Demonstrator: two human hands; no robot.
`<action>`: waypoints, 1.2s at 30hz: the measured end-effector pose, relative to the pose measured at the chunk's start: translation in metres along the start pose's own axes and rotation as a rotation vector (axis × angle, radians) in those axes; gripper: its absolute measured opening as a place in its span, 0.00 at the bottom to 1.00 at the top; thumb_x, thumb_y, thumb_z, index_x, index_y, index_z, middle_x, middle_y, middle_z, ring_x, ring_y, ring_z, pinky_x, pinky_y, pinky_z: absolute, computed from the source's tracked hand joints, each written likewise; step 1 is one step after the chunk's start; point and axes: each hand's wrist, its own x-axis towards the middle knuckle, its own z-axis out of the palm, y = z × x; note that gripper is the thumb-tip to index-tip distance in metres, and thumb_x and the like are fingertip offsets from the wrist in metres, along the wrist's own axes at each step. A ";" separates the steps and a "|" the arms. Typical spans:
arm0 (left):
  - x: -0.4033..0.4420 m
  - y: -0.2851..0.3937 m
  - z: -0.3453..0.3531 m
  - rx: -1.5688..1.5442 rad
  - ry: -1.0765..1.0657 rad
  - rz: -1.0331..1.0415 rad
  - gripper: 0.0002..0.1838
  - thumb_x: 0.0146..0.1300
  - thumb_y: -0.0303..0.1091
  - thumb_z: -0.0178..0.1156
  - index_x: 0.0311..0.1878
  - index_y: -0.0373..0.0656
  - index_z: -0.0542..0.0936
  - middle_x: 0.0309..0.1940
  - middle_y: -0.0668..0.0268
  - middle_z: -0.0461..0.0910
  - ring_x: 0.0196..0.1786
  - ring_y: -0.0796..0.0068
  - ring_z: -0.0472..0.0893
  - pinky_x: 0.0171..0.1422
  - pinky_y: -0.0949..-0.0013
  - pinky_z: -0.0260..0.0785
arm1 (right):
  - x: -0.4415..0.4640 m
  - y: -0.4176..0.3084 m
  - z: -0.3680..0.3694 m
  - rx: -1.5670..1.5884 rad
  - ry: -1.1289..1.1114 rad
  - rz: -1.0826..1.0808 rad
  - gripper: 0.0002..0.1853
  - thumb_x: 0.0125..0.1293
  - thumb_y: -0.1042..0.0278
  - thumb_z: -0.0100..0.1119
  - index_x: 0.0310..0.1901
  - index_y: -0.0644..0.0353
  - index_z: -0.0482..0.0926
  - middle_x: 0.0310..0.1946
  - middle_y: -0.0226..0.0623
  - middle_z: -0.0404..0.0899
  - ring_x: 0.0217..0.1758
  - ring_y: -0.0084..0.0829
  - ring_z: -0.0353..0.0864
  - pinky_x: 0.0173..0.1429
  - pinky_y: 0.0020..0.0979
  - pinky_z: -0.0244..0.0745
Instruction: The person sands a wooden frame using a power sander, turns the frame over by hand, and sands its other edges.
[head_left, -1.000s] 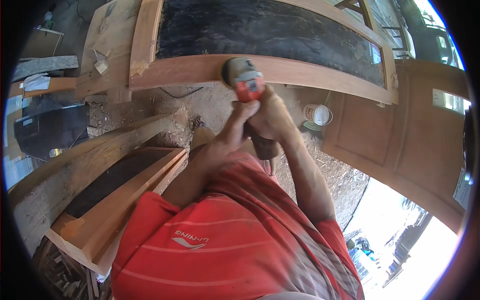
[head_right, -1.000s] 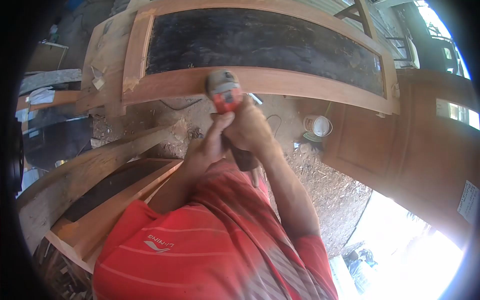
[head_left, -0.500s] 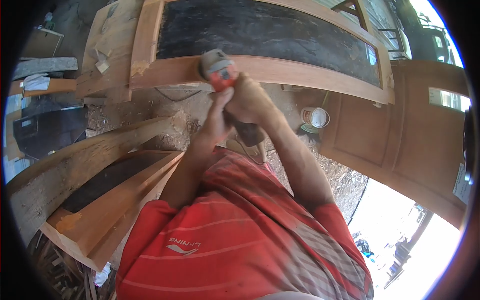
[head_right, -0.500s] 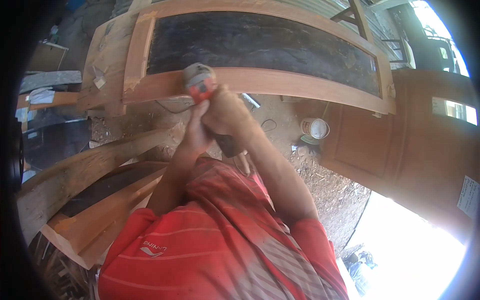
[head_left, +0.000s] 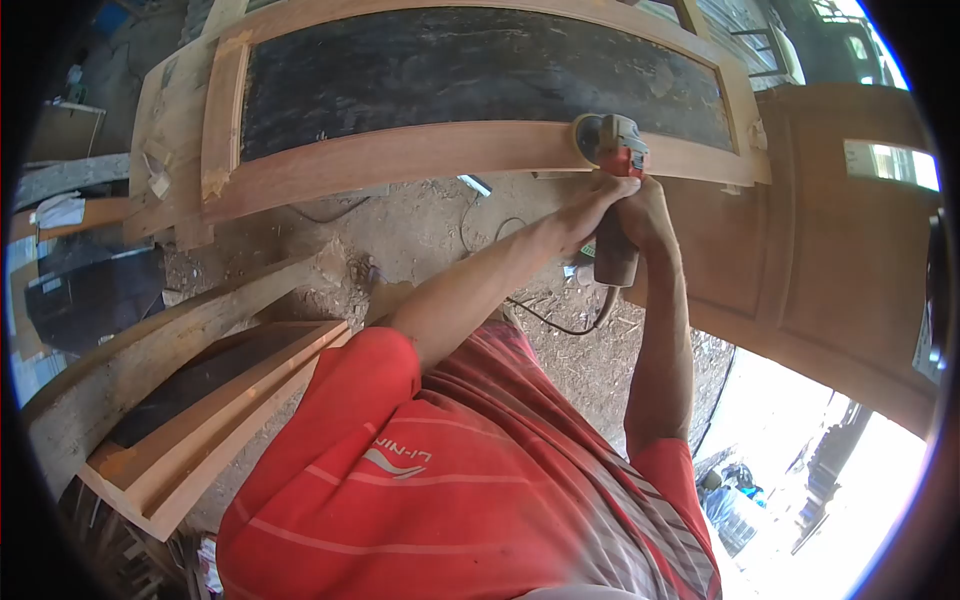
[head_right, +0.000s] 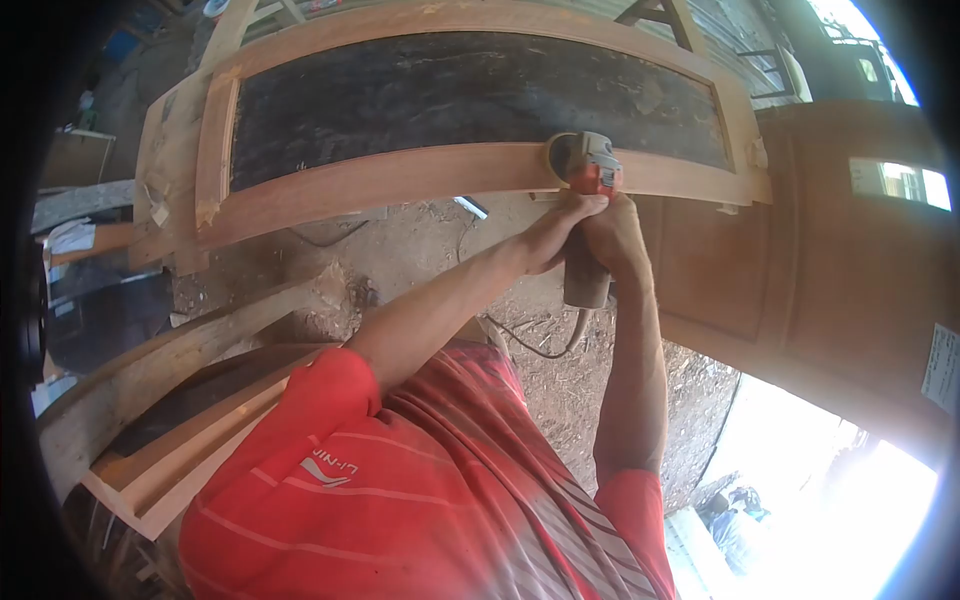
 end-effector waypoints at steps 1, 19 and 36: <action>-0.002 0.002 -0.003 -0.007 0.009 0.003 0.37 0.77 0.55 0.61 0.77 0.40 0.66 0.66 0.57 0.77 0.70 0.67 0.79 0.75 0.56 0.73 | 0.000 -0.004 0.001 0.011 0.000 0.005 0.23 0.69 0.52 0.68 0.49 0.68 0.86 0.37 0.42 0.90 0.41 0.27 0.88 0.45 0.36 0.83; -0.281 0.156 -0.096 -0.155 0.543 0.504 0.31 0.78 0.52 0.62 0.74 0.43 0.71 0.63 0.63 0.80 0.66 0.72 0.81 0.72 0.60 0.74 | -0.060 -0.198 0.282 -0.226 -0.592 -0.510 0.23 0.67 0.52 0.71 0.43 0.71 0.86 0.30 0.51 0.87 0.37 0.43 0.90 0.43 0.43 0.82; -0.331 0.237 -0.125 -0.233 0.803 0.985 0.33 0.75 0.58 0.63 0.72 0.45 0.72 0.60 0.66 0.81 0.61 0.73 0.84 0.65 0.61 0.80 | -0.020 -0.285 0.415 -0.446 -0.773 -0.958 0.19 0.67 0.60 0.68 0.47 0.72 0.86 0.37 0.59 0.89 0.46 0.50 0.91 0.47 0.46 0.84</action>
